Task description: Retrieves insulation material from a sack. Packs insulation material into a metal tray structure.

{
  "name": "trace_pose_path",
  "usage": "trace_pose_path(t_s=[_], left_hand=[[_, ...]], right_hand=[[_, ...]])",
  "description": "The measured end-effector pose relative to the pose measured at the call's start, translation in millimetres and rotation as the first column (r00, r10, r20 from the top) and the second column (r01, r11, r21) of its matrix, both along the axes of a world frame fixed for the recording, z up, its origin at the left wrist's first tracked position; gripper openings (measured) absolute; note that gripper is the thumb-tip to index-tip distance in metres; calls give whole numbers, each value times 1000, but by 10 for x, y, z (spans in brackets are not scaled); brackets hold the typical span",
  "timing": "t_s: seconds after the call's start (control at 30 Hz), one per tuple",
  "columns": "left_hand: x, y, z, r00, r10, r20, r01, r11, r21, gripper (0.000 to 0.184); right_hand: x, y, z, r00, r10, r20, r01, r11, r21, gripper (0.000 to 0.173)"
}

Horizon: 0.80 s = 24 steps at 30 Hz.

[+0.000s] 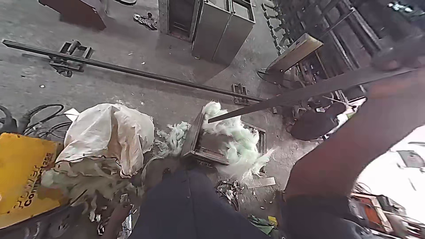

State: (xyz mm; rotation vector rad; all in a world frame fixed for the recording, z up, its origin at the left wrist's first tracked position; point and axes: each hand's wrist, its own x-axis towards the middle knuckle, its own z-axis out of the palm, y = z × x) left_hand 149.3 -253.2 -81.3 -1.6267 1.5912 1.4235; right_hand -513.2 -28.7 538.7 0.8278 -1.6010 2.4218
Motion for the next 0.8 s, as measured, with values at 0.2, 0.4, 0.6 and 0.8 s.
trace_pose_path(t_s=[0.2, 0.4, 0.6, 0.8], left_hand=[[27, 3, -27, 997, 71, -15, -71, 997, -32, 36], [289, 171, 61, 990, 140, 10, -139, 988, -63, 34], [737, 613, -75, 990, -45, 134, 55, 996, -73, 38], [875, 853, -243, 990, -11, 143, 16, 999, -31, 41]], right_hand=[[523, -1091, -1132, 995, -100, -21, 102, 987, 123, 42], [644, -1408, -1649, 992, -43, -118, 51, 997, 60, 43], [525, -1534, -2150, 950, -282, -135, 307, 922, 235, 43], [399, -1606, -2526, 982, -138, -128, 166, 954, 248, 43]])
